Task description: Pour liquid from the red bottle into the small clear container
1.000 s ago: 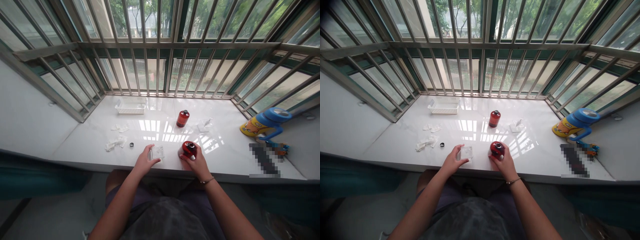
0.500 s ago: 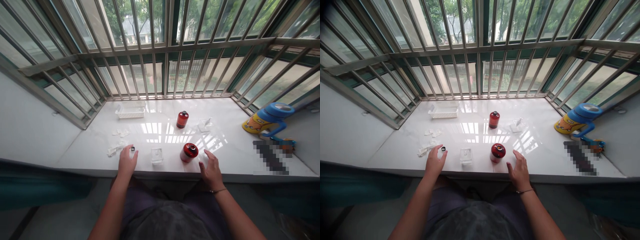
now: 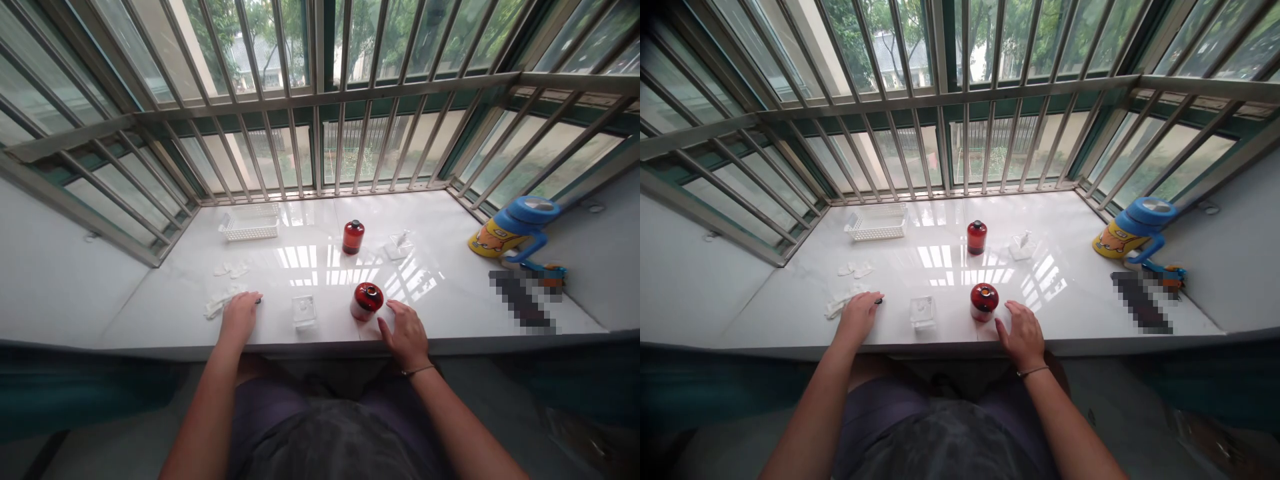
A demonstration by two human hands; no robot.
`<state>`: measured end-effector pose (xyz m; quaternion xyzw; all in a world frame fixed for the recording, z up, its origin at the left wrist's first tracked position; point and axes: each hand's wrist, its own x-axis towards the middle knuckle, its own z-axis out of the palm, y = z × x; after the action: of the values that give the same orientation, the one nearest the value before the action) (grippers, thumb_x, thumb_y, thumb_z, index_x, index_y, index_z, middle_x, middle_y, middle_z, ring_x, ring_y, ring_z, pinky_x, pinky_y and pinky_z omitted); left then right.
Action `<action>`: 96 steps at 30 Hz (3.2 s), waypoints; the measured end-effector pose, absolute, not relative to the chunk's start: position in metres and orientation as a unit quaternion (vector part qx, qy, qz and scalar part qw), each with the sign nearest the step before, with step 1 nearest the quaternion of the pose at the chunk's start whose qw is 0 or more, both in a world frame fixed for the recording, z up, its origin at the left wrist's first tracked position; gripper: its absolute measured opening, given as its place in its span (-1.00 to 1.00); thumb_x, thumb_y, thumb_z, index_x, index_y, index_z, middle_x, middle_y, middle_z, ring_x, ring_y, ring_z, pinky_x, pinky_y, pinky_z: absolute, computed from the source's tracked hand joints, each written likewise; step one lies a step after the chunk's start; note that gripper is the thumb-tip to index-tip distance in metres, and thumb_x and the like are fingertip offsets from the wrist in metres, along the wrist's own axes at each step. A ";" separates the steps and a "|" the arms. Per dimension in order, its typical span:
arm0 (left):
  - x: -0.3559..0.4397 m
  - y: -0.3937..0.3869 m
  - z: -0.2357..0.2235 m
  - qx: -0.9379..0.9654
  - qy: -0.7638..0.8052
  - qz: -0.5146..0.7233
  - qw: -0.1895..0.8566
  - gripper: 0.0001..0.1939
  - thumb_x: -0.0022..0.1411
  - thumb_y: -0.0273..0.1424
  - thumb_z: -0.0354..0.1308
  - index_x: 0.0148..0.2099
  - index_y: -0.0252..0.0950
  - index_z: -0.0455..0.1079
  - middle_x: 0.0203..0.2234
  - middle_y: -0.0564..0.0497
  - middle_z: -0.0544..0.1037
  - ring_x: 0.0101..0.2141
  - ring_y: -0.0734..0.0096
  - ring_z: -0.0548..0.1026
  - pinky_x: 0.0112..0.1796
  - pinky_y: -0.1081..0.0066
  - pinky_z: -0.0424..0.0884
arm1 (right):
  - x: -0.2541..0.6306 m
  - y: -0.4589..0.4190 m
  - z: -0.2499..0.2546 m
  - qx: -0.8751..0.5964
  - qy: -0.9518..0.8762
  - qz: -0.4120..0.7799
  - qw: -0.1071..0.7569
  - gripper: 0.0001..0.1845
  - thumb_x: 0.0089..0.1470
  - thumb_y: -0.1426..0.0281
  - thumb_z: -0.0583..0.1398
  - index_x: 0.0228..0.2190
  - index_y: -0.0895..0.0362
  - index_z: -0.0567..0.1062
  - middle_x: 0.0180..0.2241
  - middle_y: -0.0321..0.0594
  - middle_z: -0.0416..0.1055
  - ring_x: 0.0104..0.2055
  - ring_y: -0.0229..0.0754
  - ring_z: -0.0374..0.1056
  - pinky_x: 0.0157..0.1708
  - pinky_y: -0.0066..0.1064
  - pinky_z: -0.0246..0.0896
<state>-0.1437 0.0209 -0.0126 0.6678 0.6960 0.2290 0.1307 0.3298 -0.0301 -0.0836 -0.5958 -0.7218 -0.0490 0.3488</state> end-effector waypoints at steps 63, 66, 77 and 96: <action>0.017 -0.099 0.126 0.629 0.554 0.411 0.358 -0.71 0.15 -0.21 0.54 -0.16 -0.18 0.59 -0.27 0.03 0.63 -0.24 0.29 0.59 -0.17 0.36 0.51 | 0.212 -0.108 0.080 -0.394 -0.690 0.326 0.513 -0.67 0.26 0.45 0.32 0.04 -0.02 0.53 -0.03 -0.11 0.43 0.06 -0.03 0.43 0.06 -0.17 0.45; 0.017 -0.098 0.122 0.586 0.544 0.436 0.412 -0.69 0.13 -0.22 0.55 -0.15 -0.19 0.60 -0.24 0.01 0.64 -0.19 0.28 0.59 -0.13 0.36 0.51 | 0.213 -0.108 0.079 -0.392 -0.690 0.332 0.510 -0.65 0.26 0.46 0.33 0.05 -0.03 0.53 -0.02 -0.11 0.43 0.06 -0.03 0.43 0.05 -0.16 0.45; 0.036 -0.102 0.102 0.239 0.399 0.480 0.744 -0.58 0.04 -0.15 0.62 -0.17 -0.30 0.65 -0.34 -0.02 0.62 -0.31 0.44 0.52 -0.24 0.48 0.45 | 0.212 -0.109 0.081 -0.394 -0.688 0.309 0.526 -0.60 0.23 0.46 0.37 0.06 -0.06 0.51 -0.04 -0.17 0.53 0.02 -0.06 0.49 0.03 -0.19 0.47; 0.040 -0.071 0.058 0.464 0.513 0.405 0.598 -0.51 0.21 -0.13 0.47 0.09 -0.25 0.52 -0.03 -0.14 0.64 -0.09 0.22 0.60 -0.01 0.21 0.55 | 0.268 -0.051 0.080 -0.605 -0.630 0.150 0.464 -0.70 0.23 0.26 0.32 -0.02 0.02 0.55 -0.11 -0.15 0.56 -0.13 -0.02 0.50 -0.06 -0.12 0.47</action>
<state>0.0402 -0.0710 0.0580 0.4636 0.5127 0.4055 0.5982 0.2679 -0.0507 0.0798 -0.6047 -0.6297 0.1504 0.4639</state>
